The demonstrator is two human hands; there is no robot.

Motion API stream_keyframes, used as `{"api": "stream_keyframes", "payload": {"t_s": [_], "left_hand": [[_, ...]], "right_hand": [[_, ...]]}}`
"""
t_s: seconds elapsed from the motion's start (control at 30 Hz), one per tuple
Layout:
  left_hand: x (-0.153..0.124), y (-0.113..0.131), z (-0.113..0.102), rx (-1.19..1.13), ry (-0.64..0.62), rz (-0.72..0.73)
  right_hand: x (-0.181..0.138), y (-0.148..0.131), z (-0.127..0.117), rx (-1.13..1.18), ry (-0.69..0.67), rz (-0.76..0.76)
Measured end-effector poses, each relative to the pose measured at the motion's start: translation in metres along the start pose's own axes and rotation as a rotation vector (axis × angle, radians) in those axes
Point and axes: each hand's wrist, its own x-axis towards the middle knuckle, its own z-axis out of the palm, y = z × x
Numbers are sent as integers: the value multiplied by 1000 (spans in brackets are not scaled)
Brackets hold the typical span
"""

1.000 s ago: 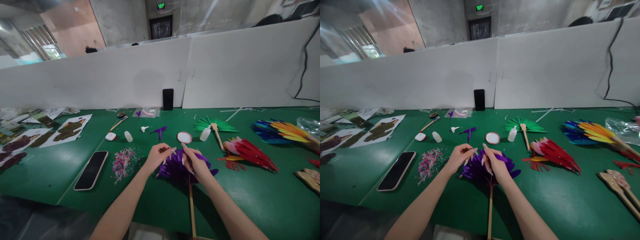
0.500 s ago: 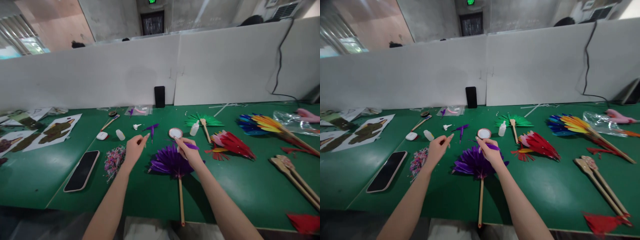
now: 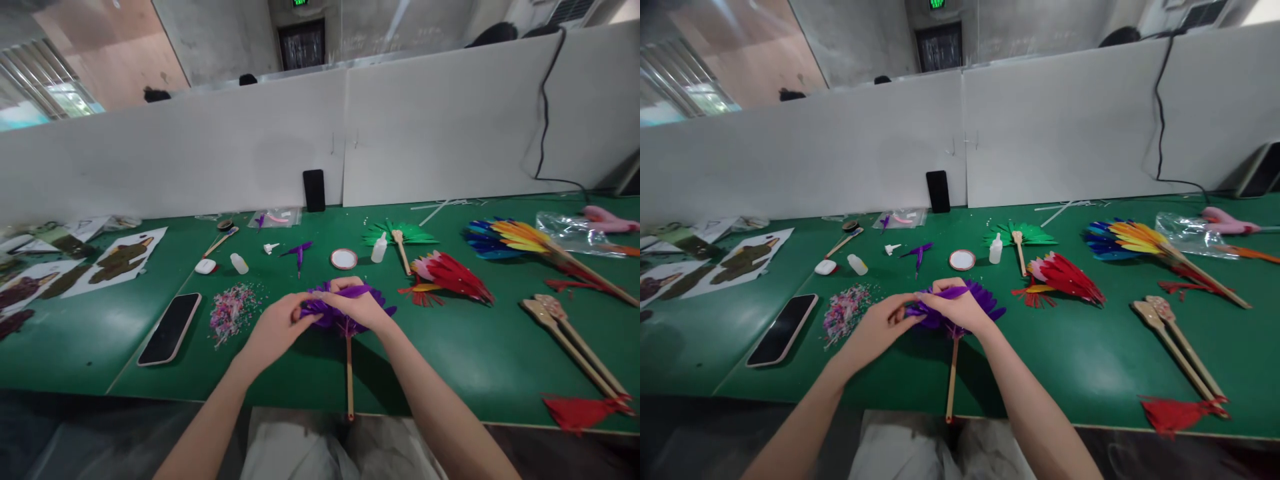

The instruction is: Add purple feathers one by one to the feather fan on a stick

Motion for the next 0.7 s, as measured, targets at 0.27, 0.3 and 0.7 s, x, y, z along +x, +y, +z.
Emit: {"api": "stream_keyframes", "payload": {"t_s": [0.27,0.3,0.7], "left_hand": [[5,14,22,-136,-117,57],[3,15,22,-145,-152,52],[14,21,-6,-354,-77,-7]], "right_hand": [[-21,-12,0,-155,128,-102],[-24,-13,0,-208,145,-126],[-23,-22,-6,-763,-190,-135]]}}
